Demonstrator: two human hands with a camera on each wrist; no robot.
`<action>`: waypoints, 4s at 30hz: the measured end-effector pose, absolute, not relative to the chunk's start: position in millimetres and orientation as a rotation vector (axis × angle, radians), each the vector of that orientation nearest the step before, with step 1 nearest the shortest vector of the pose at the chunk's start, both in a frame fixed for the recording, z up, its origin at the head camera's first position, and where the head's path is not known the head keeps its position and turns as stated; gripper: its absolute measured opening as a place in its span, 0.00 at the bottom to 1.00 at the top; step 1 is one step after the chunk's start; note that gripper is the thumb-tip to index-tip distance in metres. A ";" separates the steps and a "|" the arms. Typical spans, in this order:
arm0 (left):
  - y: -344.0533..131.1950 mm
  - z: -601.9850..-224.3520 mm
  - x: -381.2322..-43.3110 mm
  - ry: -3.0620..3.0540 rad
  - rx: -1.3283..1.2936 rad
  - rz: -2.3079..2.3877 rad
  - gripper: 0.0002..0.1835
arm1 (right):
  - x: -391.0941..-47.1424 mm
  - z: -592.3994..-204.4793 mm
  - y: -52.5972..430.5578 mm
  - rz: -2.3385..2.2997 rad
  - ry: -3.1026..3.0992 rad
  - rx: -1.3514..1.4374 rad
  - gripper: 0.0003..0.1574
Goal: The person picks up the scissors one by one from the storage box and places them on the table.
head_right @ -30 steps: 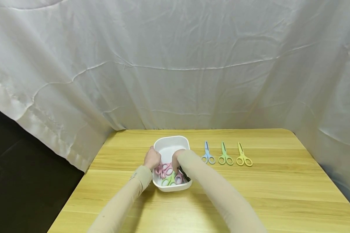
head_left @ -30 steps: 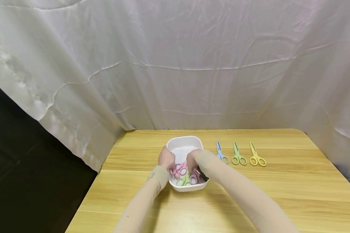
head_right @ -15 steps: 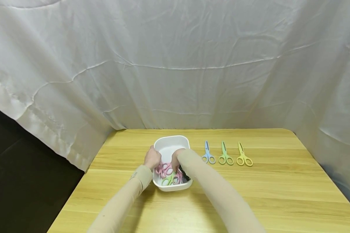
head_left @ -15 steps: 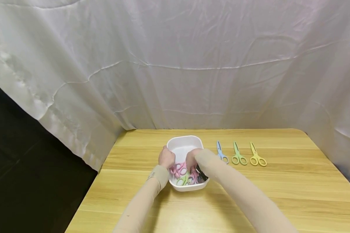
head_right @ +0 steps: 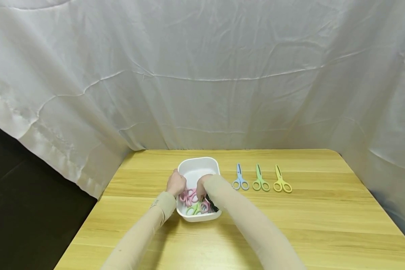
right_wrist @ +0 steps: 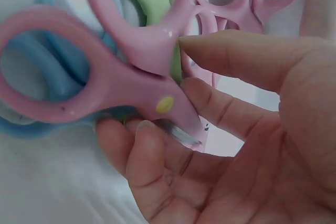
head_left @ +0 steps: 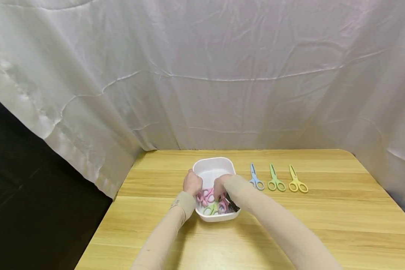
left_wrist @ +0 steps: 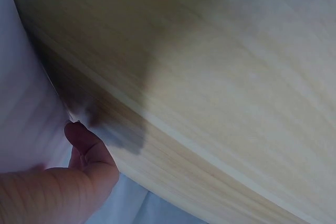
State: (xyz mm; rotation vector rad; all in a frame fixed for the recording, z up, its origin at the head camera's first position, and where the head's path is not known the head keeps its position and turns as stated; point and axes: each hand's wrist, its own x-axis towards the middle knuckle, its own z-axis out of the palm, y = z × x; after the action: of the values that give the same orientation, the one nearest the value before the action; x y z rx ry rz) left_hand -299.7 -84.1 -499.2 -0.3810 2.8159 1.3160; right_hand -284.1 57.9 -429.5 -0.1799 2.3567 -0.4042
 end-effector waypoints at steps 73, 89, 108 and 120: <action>-83.2 -499.7 -297.3 2.821 -0.378 1.283 0.34 | -298.1 -447.0 77.3 -0.783 2.786 -0.346 0.08; -83.8 -500.0 -298.0 2.814 -0.385 1.289 0.33 | -294.1 -435.9 88.6 -1.175 2.419 -0.298 0.17; -83.7 -498.2 -297.2 2.797 -0.380 1.265 0.36 | -299.1 -452.2 111.0 -1.684 2.065 -0.234 0.30; -84.1 -498.6 -297.1 2.826 -0.372 1.229 0.34 | -292.0 -454.0 116.0 -1.800 2.022 -0.245 0.32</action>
State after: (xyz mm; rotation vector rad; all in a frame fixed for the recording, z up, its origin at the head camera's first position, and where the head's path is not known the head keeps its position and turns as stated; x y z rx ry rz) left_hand -297.1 -84.1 -498.6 -0.3717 2.8263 1.2289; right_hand -292.0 116.0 -454.0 -0.2449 2.0225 -1.8002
